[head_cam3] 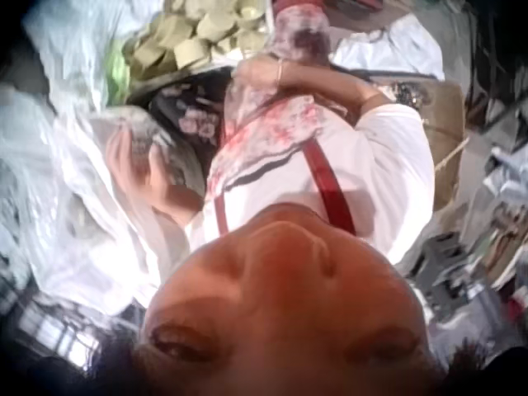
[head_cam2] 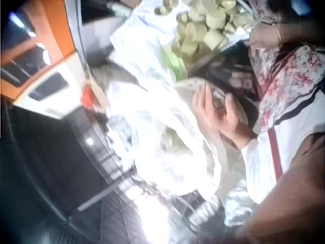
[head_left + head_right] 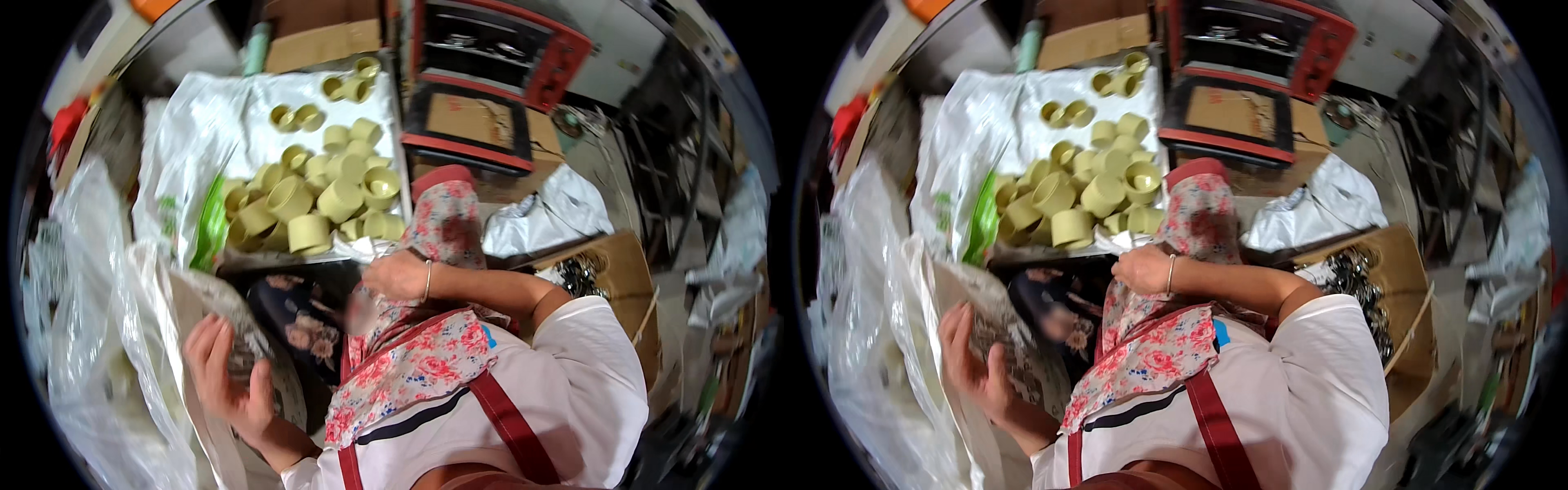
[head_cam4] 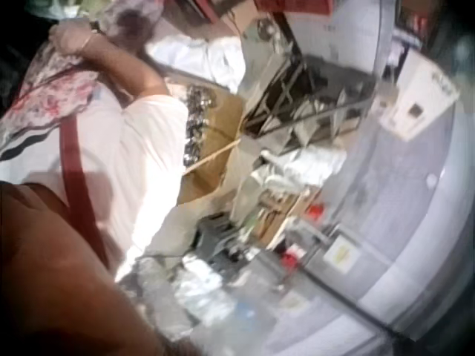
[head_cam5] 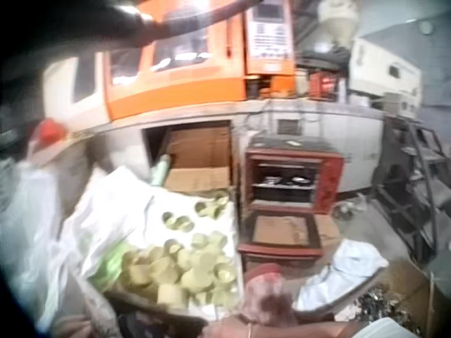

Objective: The person sorts gray plastic loops from a pile on a table into a large white sack. They then move to a different area and sort yellow plastic cups from a sack onto a white tray, handling them one by one.

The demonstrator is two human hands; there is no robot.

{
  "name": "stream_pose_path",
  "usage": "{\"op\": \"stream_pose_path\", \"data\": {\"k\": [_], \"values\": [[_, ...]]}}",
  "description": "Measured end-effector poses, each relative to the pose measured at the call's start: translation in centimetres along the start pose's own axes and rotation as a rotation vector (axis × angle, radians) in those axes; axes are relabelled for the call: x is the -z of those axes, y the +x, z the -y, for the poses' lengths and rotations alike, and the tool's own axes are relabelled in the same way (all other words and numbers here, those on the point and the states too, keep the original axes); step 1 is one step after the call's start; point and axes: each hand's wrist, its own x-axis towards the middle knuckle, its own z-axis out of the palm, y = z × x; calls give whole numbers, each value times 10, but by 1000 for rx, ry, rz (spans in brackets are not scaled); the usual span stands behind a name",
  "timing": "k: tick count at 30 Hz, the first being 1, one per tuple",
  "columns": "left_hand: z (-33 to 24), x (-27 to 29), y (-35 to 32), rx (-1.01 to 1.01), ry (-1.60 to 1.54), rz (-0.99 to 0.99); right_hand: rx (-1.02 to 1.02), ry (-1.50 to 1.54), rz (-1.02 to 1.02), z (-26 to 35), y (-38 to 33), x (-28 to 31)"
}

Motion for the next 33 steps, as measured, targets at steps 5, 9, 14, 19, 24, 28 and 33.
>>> {"op": "stream_pose_path", "data": {"k": [5,9,14,19,24,28,33], "values": [[61,-95,37,130,-260,284,111,-90,-524,-7,-63,-12],[116,-173,46,127,-181,559,-79,-8,-689,3,-103,-15],[197,-251,7,-143,205,940,-168,-35,-902,24,-119,-19],[213,-259,-19,-147,384,1057,-252,-45,-975,29,-126,-24],[249,-270,-19,42,416,858,-222,-60,-1020,28,-125,-22],[253,-281,-11,188,487,811,-189,-106,-1038,16,-131,-11],[279,-286,-16,86,576,742,-188,-118,-1011,0,-133,9]]}}
